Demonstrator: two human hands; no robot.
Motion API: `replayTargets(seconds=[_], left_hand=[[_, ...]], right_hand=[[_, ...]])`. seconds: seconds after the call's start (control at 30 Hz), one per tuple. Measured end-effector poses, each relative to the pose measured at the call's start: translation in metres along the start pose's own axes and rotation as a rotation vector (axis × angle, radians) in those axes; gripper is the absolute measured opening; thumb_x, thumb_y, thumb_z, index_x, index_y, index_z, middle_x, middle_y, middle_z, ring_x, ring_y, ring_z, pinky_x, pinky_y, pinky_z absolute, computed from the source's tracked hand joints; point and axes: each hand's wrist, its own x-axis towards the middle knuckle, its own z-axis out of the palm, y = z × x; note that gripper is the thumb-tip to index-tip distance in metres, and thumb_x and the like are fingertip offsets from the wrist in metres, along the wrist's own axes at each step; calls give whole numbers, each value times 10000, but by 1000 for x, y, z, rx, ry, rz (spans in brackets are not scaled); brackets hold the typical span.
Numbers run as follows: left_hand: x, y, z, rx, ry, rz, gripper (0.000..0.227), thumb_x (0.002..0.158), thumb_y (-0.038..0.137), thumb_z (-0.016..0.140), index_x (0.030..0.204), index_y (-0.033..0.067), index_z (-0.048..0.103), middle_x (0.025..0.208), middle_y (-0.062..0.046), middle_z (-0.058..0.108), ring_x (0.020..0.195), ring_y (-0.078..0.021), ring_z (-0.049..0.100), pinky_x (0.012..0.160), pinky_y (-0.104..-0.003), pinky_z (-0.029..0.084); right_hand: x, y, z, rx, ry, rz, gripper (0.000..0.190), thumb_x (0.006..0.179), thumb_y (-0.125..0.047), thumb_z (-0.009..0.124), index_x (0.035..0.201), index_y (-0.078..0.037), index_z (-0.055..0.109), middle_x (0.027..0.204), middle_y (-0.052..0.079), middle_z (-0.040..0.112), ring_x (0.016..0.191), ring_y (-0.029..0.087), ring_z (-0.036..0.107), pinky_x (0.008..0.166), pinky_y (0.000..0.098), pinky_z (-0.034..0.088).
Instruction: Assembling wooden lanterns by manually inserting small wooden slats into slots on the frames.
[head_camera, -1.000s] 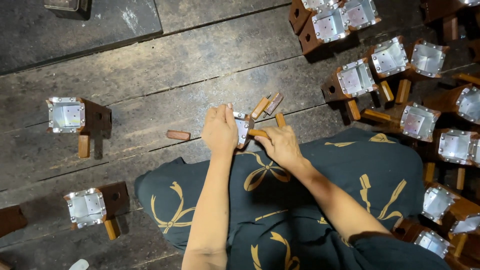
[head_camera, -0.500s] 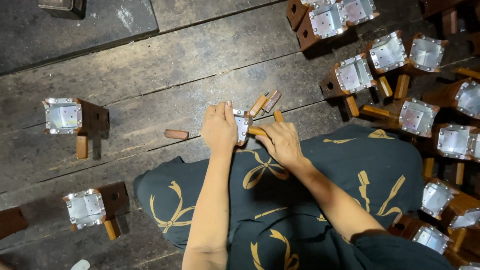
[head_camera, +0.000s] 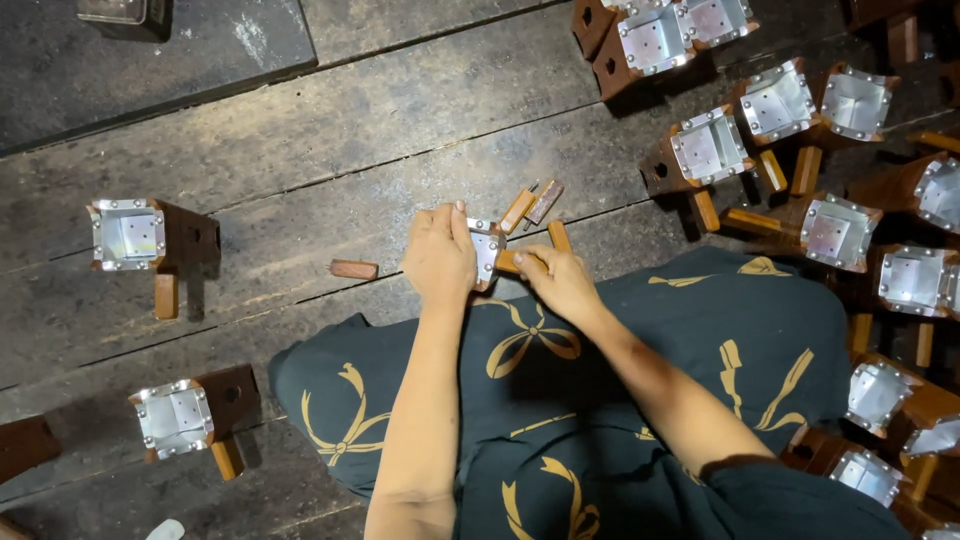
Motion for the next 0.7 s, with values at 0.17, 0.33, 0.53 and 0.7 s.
replayTargets(seconds=[0.17, 0.33, 0.53, 0.7], left_hand=[[-4, 13, 1, 12, 37, 73, 379, 1055, 488, 470, 920, 224, 706, 866, -23, 617, 861, -271, 690, 709, -422, 587], [-4, 20, 6, 16, 83, 106, 344, 1039, 465, 514, 903, 217, 710, 839, -33, 607, 830, -279, 687, 685, -430, 591], [-5, 24, 0, 74, 98, 239, 264, 1016, 394, 545, 908, 232, 723, 813, -47, 621, 788, -279, 693, 645, -417, 578], [10, 10, 17, 67, -53, 181, 360, 1046, 506, 458, 963, 280, 726, 855, -6, 634, 818, -224, 696, 660, -367, 570]], right_hand=[[2, 12, 8, -232, 70, -117, 296, 1009, -365, 517, 990, -177, 744, 720, 77, 718, 730, 221, 695, 676, 355, 522], [-3, 26, 10, -784, 337, -685, 417, 980, -468, 581, 1213, -134, 672, 963, 85, 619, 960, 289, 579, 834, 459, 398], [6, 50, 21, -813, 328, -801, 413, 1025, -360, 537, 1206, -3, 641, 729, 124, 618, 688, 320, 678, 791, 476, 436], [4, 7, -8, -502, -45, -557, 396, 957, -398, 629, 1071, -23, 684, 737, 232, 699, 742, 461, 722, 690, 527, 513]])
